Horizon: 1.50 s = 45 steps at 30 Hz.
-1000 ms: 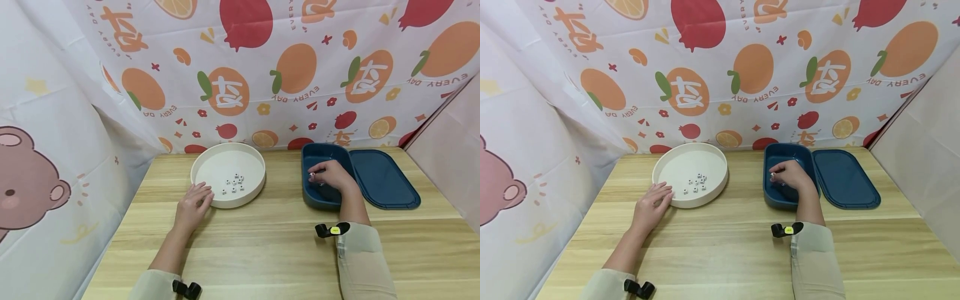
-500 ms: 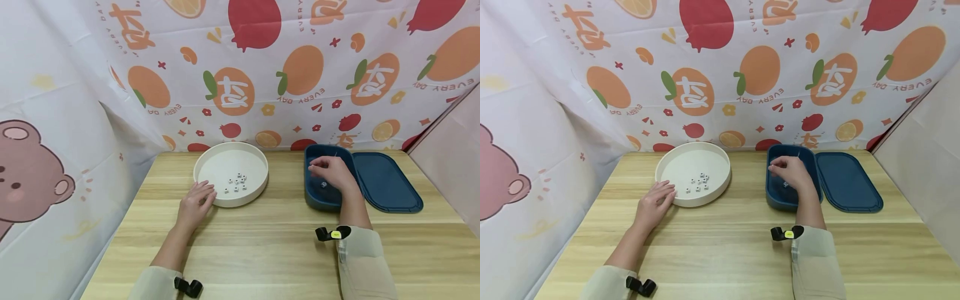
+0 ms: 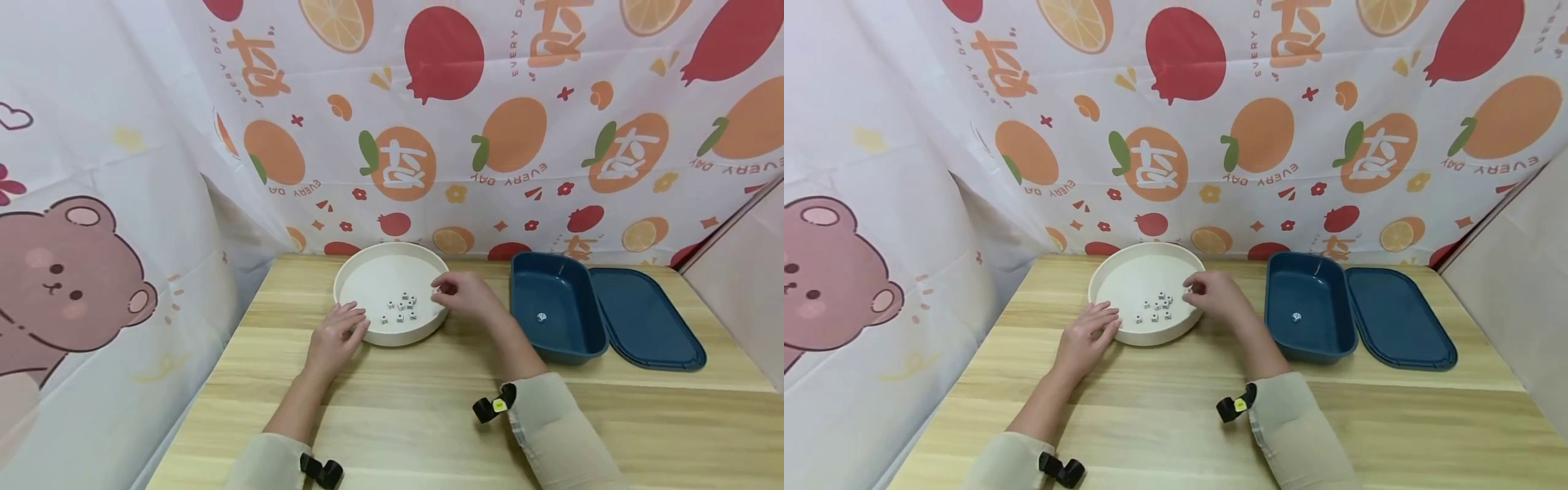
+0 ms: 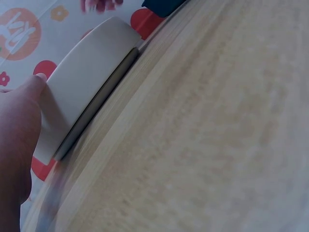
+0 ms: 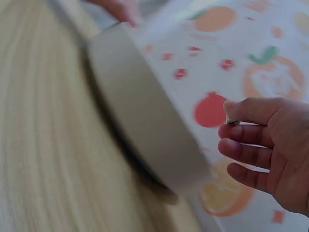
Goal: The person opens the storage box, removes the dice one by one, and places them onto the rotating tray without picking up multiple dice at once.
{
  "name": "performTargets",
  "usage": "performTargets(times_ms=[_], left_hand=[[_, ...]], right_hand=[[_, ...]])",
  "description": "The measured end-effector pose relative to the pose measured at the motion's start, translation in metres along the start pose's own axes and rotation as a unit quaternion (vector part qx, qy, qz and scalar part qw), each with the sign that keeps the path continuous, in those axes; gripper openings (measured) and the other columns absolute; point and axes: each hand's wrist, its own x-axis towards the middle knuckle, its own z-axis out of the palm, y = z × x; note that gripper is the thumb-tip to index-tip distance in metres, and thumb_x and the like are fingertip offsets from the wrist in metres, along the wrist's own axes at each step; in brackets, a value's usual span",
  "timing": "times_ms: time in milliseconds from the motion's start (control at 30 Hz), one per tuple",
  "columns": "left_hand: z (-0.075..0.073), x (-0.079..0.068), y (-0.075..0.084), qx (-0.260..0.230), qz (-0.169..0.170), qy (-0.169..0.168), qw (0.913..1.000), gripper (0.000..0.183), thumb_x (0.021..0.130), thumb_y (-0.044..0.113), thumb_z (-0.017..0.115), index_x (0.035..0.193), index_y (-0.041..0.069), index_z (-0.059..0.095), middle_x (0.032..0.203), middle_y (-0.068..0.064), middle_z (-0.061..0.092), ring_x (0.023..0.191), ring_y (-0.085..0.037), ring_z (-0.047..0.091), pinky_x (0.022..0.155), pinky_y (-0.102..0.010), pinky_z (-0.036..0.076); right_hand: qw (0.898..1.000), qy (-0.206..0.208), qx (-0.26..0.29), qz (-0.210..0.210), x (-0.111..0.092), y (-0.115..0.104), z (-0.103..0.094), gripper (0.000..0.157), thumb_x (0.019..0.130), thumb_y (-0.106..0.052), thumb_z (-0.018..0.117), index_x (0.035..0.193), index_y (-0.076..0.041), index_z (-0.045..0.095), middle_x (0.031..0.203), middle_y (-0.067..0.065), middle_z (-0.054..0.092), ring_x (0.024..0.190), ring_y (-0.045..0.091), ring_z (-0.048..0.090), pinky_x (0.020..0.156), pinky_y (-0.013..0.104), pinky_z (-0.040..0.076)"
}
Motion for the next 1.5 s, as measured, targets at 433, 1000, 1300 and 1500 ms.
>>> performTargets(times_ms=[433,1000,1300,1500], left_hand=[[0.001,-0.001,0.001,-0.002,-0.004,0.002,1.0000,0.016,0.085,0.013,0.075,0.094,-0.001,0.077,0.102,-0.010,0.076,0.112,-0.029,0.067,0.107,-0.056,0.045],[0.002,0.003,0.000,-0.008,-0.009,0.001,0.9999,0.016,0.086,0.012,0.075,0.095,-0.001,0.077,0.103,-0.011,0.076,0.113,-0.030,0.067,0.109,-0.054,0.044],[0.002,0.003,-0.002,-0.011,-0.011,0.005,0.9999,0.016,0.085,0.010,0.076,0.095,-0.001,0.077,0.102,-0.012,0.076,0.113,-0.031,0.066,0.109,-0.055,0.044],[0.004,0.003,-0.002,-0.011,-0.008,0.001,0.9999,0.016,0.085,0.010,0.075,0.095,-0.001,0.077,0.103,-0.012,0.076,0.113,-0.031,0.066,0.108,-0.057,0.044]], right_hand=[[0.965,-0.075,-0.248,-0.035,0.043,-0.004,0.046,0.006,0.082,-0.014,0.073,0.084,-0.018,0.076,0.075,-0.008,0.066,0.077,0.014,0.057,0.083,0.040,0.047],[0.987,-0.095,-0.126,-0.003,0.033,-0.013,0.016,0.021,0.090,-0.021,0.071,0.110,-0.013,0.074,0.088,-0.002,0.067,0.083,0.017,0.058,0.076,0.026,0.053],[0.993,-0.003,-0.116,-0.028,-0.009,0.023,-0.062,0.021,0.094,-0.027,0.067,0.110,-0.014,0.074,0.093,0.001,0.071,0.082,0.017,0.060,0.074,0.033,0.057],[0.989,0.020,-0.143,0.035,-0.048,0.086,-0.099,0.018,0.095,-0.024,0.066,0.104,-0.011,0.074,0.094,0.004,0.071,0.079,0.018,0.060,0.073,0.038,0.056]])
